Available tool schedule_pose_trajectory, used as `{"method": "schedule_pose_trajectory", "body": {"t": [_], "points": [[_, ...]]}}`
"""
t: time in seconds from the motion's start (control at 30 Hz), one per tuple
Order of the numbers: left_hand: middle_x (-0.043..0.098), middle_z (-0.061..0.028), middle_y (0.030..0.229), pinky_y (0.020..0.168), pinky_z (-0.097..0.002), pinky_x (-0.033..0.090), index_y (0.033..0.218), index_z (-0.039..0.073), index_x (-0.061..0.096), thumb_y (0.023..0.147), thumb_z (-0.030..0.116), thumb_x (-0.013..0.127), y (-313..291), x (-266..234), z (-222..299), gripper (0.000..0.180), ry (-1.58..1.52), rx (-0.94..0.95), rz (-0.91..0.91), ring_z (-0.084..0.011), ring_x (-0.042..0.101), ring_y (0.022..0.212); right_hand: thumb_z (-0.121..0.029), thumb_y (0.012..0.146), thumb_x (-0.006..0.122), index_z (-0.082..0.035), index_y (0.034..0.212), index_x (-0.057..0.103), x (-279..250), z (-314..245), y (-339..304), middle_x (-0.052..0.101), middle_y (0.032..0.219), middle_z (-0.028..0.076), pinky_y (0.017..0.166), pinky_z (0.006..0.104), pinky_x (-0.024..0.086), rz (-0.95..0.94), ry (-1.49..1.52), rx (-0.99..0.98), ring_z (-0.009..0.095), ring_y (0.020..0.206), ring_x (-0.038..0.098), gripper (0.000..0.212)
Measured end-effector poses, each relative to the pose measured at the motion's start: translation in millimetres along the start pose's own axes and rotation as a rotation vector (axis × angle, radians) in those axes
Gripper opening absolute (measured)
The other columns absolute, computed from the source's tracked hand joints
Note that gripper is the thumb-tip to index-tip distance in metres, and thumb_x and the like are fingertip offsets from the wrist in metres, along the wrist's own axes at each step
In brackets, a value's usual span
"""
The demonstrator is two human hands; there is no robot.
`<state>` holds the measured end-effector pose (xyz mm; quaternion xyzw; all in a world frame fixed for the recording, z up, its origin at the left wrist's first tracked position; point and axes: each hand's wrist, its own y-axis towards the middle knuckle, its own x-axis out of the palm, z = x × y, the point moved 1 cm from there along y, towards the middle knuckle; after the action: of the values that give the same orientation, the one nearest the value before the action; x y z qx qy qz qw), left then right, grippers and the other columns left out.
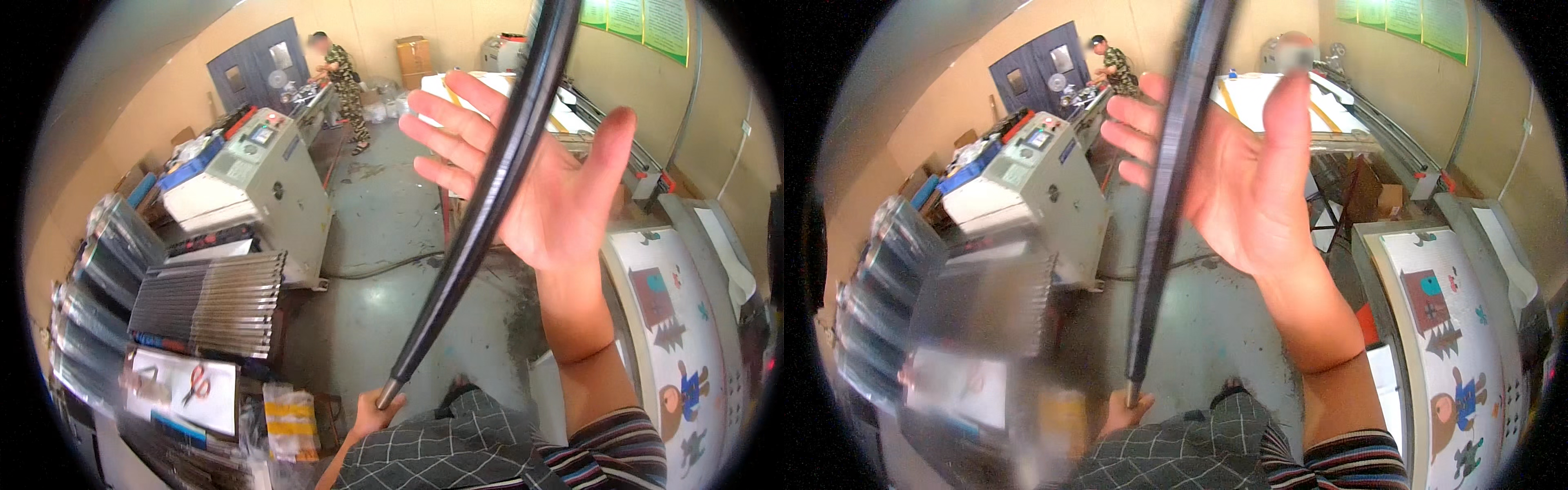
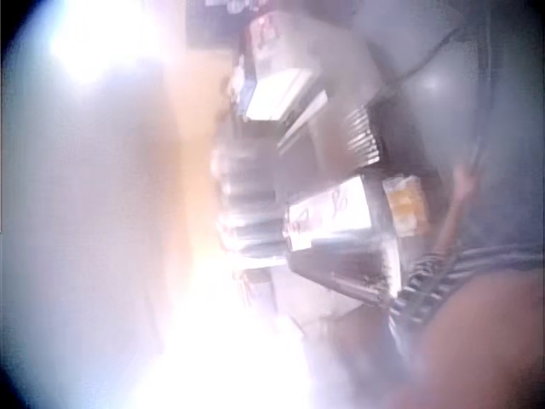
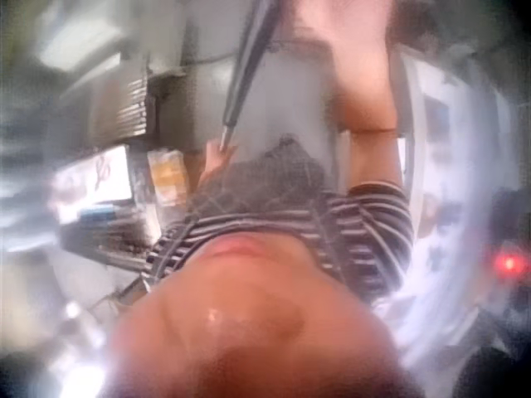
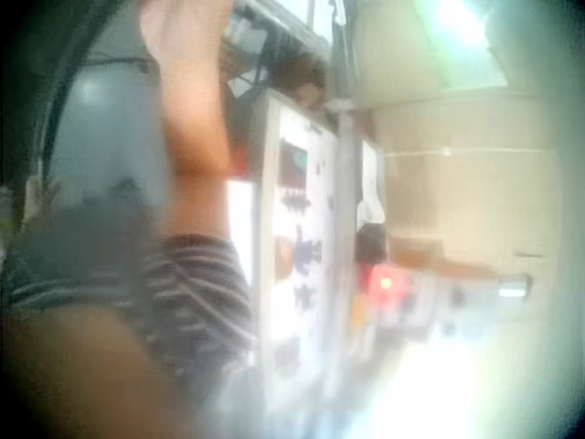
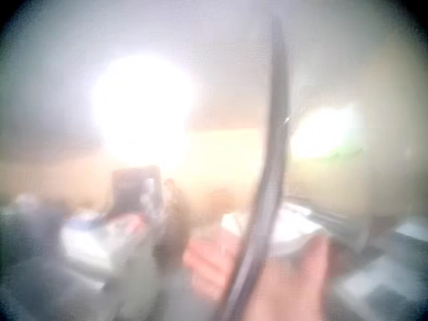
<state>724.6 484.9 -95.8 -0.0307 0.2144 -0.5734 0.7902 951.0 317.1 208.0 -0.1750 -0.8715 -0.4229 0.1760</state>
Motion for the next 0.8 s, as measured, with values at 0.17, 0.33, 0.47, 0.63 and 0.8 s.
{"method": "schedule_pose_trajectory", "body": {"t": [0.17, 0.33, 0.47, 0.63, 0.8], "points": [[0.048, 0.0007, 0.053, 0.049, -0.0306, 0.037, 0.067, 0.002, 0.055, 0.085, 0.028, 0.075, 183, -29, 22, 0.038, 0.203, -0.017, -0.199, -0.0065, 0.047, 0.055, -0.087, 0.080, 0.030, 0.007, 0.129, 0.048, -179, 31, 43, 0.063, 0.114, 0.030, 0.094, 0.0466, 0.051, 0.449, 0.003, -0.013, 0.038, 0.107, 0.064, 0.108], [0.048, -0.0038, 0.054, 0.053, -0.0354, 0.039, 0.071, -0.002, 0.059, 0.083, 0.032, 0.075, 341, -76, 71, 0.040, 0.554, -0.230, -0.026, -0.0098, 0.044, 0.057, -0.086, 0.082, 0.032, 0.005, 0.123, 0.051, -356, 61, 112, 0.064, 0.107, 0.026, 0.087, 0.0422, 0.055, 0.929, 0.063, -0.046, 0.034, 0.098, 0.066, 0.101], [0.045, -0.0111, 0.053, 0.054, -0.0378, 0.041, 0.071, -0.003, 0.059, 0.078, 0.031, 0.078, 451, -114, 155, 0.040, 0.571, -0.036, -0.157, -0.0152, 0.044, 0.053, -0.082, 0.082, 0.040, 0.006, 0.124, 0.046, -475, 73, 165, 0.061, 0.108, 0.024, 0.084, 0.0412, 0.056, 1.145, 0.101, -0.077, 0.031, 0.094, 0.065, 0.098], [0.047, -0.0165, 0.056, 0.054, -0.0398, 0.041, 0.069, -0.003, 0.056, 0.073, 0.028, 0.080, 607, -133, 243, 0.040, 0.673, 0.136, -0.014, -0.0232, 0.044, 0.052, -0.080, 0.084, 0.041, 0.009, 0.123, 0.048, -620, 79, 254, 0.063, 0.106, 0.023, 0.082, 0.0406, 0.056, 1.288, 0.113, -0.137, 0.030, 0.095, 0.065, 0.098], [0.051, -0.0137, 0.057, 0.054, -0.0386, 0.041, 0.069, -0.002, 0.056, 0.072, 0.022, 0.079, 795, -117, 310, 0.034, 0.703, 0.209, -0.193, -0.0208, 0.047, 0.053, -0.083, 0.080, 0.044, 0.010, 0.124, 0.047, -787, 80, 297, 0.063, 0.105, 0.023, 0.084, 0.0422, 0.056, 1.433, 0.113, -0.232, 0.031, 0.096, 0.065, 0.103]]}}
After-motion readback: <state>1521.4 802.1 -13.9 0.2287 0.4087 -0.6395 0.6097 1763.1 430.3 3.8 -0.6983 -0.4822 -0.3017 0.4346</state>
